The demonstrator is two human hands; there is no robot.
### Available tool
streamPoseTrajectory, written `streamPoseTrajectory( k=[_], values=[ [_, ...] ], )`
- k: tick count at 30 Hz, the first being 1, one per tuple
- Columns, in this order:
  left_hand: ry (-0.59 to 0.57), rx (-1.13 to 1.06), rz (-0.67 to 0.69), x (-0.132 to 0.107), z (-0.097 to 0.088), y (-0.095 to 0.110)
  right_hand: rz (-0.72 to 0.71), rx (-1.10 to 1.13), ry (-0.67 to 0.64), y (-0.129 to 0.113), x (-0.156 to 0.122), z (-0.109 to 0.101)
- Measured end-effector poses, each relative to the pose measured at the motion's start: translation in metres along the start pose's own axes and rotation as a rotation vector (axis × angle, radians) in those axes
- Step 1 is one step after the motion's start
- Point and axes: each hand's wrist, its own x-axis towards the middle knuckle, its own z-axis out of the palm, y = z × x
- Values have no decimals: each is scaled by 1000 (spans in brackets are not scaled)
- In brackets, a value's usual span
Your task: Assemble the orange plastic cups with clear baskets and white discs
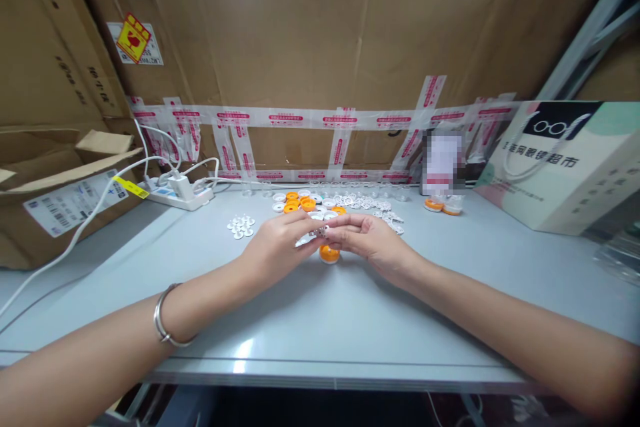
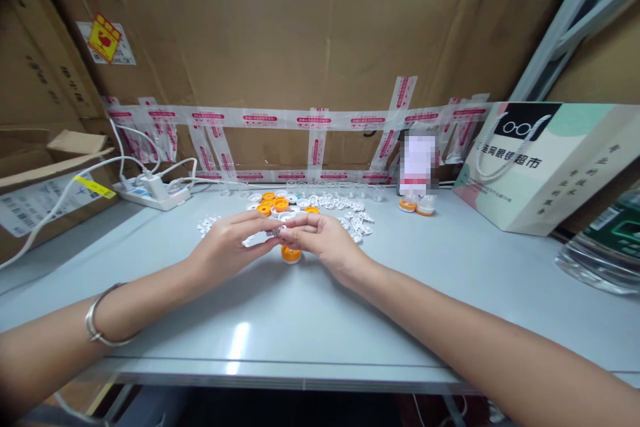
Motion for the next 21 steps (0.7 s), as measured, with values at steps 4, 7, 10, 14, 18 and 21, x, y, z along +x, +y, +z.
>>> streamPoseTrajectory(
  k=[4, 7, 10, 14, 18, 21],
  values=[
    [22, -92, -162, 2, -4, -7, -204, -248, 221, -22, 14, -47],
    [11, -212, -293, 2, -6, -14, -93, -583, 235, -29, 23, -91],
    [-4, -305, -375, 2, -6, -18, 17, -901, 111, -25, 28, -117],
    [-10, -320, -380, 2, -5, -18, 9, -1100, 64, -15, 31, -118],
    [-27, -328, -379, 2, -5, -16, 9, -1163, 101, -8, 32, -111],
    [-39, -327, -380, 3, -6, -15, 44, -1157, 76, -4, 33, -109]
  ],
)
